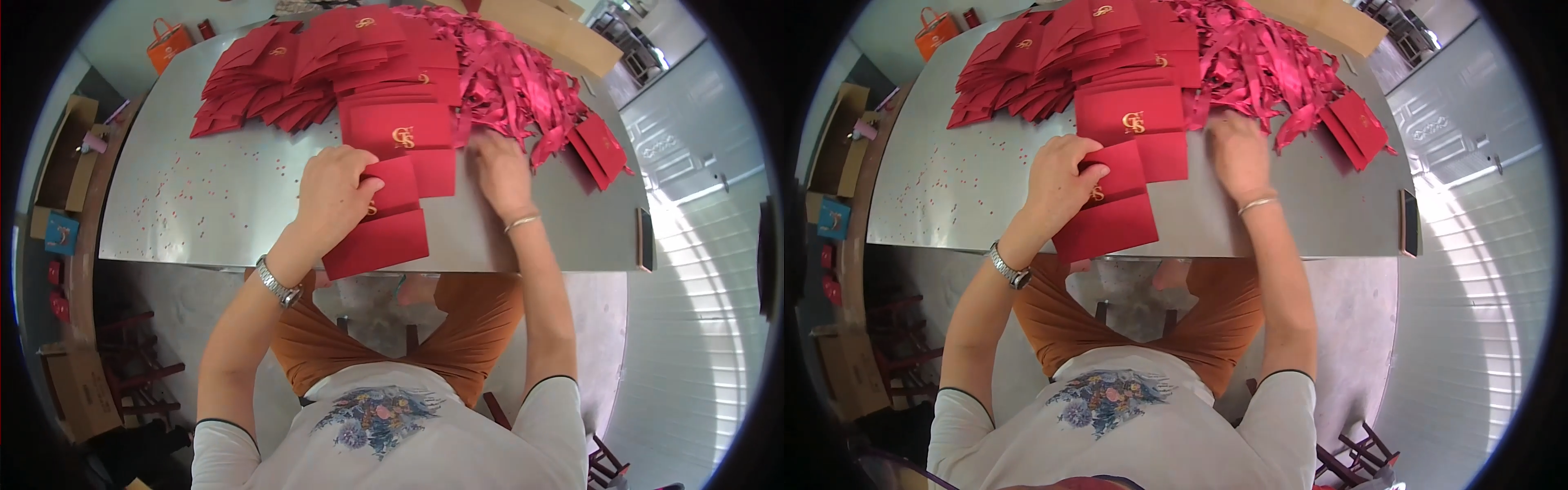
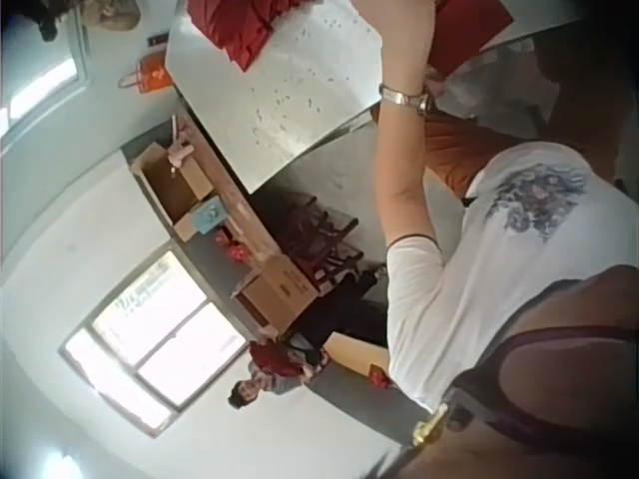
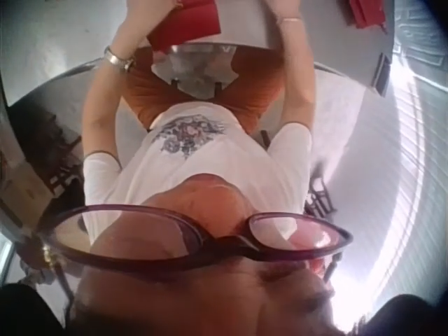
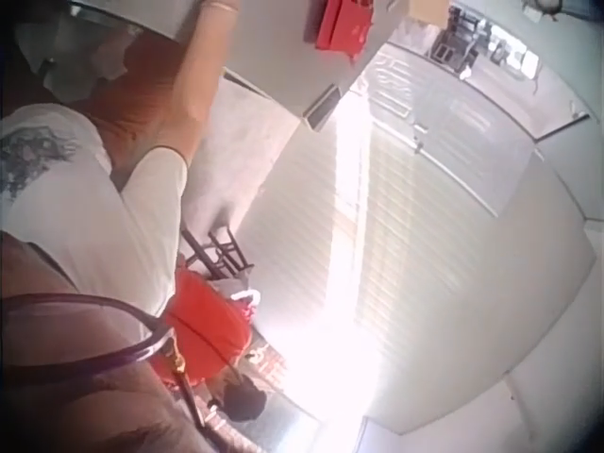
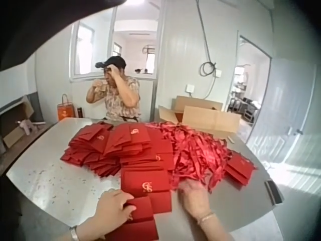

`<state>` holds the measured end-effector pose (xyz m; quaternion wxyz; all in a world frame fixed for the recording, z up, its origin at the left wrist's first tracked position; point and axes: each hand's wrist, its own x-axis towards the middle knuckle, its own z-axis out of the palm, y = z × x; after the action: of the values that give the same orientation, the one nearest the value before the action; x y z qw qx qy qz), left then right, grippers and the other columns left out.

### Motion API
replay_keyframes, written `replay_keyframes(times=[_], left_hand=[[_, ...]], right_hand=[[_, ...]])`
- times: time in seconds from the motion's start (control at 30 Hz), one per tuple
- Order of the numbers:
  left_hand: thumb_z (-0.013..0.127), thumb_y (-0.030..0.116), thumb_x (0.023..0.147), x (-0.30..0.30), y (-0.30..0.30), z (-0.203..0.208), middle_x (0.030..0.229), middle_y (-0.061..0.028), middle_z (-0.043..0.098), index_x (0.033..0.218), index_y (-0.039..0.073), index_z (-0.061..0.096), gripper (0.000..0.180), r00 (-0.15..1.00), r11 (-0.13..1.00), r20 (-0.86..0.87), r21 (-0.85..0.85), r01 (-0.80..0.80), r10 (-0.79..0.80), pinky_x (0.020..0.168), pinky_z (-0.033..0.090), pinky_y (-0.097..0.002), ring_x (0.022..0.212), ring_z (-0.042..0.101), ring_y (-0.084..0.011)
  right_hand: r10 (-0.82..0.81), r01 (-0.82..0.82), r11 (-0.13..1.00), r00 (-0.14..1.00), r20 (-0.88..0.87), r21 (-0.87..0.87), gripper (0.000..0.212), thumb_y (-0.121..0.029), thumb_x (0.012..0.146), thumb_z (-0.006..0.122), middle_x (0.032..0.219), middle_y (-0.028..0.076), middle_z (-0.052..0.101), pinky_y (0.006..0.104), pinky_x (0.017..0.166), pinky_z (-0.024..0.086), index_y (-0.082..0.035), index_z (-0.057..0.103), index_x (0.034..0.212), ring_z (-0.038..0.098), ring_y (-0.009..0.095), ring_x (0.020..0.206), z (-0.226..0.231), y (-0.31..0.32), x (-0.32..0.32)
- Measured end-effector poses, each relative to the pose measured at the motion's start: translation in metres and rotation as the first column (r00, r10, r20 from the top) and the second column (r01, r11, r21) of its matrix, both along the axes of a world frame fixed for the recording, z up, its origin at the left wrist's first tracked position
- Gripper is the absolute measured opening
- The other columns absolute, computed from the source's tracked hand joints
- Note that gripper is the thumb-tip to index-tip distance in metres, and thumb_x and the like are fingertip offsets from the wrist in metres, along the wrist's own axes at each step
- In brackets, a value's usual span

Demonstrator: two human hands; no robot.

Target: The person attaches pink ribbons to red gift bags by hand at a work table.

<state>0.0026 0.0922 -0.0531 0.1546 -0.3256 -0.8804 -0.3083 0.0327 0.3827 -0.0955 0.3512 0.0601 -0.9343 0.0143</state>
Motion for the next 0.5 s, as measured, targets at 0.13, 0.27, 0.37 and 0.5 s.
replay_keyframes(times=[0.13, 0.27, 0.37, 0.5], left_hand=[[0.072, 0.017, 0.078, -0.004, -0.008, 0.012, 0.093, -0.0183, 0.068, 0.098, 0.001, 0.065, 0.026, 0.943, 1.0, 0.333, -0.004, 0.004, -0.002, 0.076, 0.05, -0.0432, 0.089, 0.064, -0.0357], [0.071, 0.017, 0.08, -0.013, -0.013, 0.016, 0.095, -0.0188, 0.068, 0.101, 0.0, 0.065, 0.027, 0.878, 0.998, 0.478, 0.066, -0.003, -0.029, 0.079, 0.05, -0.0417, 0.091, 0.064, -0.0355], [0.07, 0.016, 0.08, -0.012, -0.024, 0.016, 0.097, -0.0193, 0.068, 0.104, 0.0, 0.065, 0.029, 0.858, 0.996, 0.513, 0.086, -0.007, -0.038, 0.081, 0.05, -0.0407, 0.092, 0.065, -0.0351], [0.068, 0.017, 0.08, -0.007, -0.018, 0.021, 0.098, -0.0191, 0.069, 0.106, -0.001, 0.065, 0.031, 0.859, 0.994, 0.507, 0.105, 0.011, -0.064, 0.081, 0.05, -0.0406, 0.091, 0.065, -0.0345]], right_hand=[[-0.097, 0.127, 0.988, 0.954, 0.284, -0.089, 0.011, -0.017, 0.082, 0.063, 0.092, 0.009, 0.065, 0.0446, 0.082, 0.047, -0.007, 0.067, 0.084, 0.059, 0.03, 0.096, 0.002, 0.012, -0.005], [-0.045, 0.09, 0.964, 0.983, 0.179, -0.251, 0.013, -0.018, 0.086, 0.064, 0.081, 0.012, 0.066, 0.0443, 0.069, 0.048, -0.005, 0.064, 0.087, 0.062, 0.034, 0.078, 0.005, -0.003, 0.011], [0.117, -0.002, 0.757, 0.984, 0.133, -0.654, 0.012, -0.015, 0.092, 0.062, 0.075, 0.011, 0.065, 0.0356, 0.06, 0.049, -0.002, 0.062, 0.092, 0.062, 0.025, 0.066, 0.029, -0.05, 0.034], [0.299, -0.21, 0.622, 0.954, -0.019, -0.755, 0.008, -0.009, 0.092, 0.063, 0.082, 0.012, 0.064, 0.0309, 0.067, 0.05, -0.002, 0.062, 0.095, 0.062, 0.02, 0.072, 0.046, -0.113, 0.053]])
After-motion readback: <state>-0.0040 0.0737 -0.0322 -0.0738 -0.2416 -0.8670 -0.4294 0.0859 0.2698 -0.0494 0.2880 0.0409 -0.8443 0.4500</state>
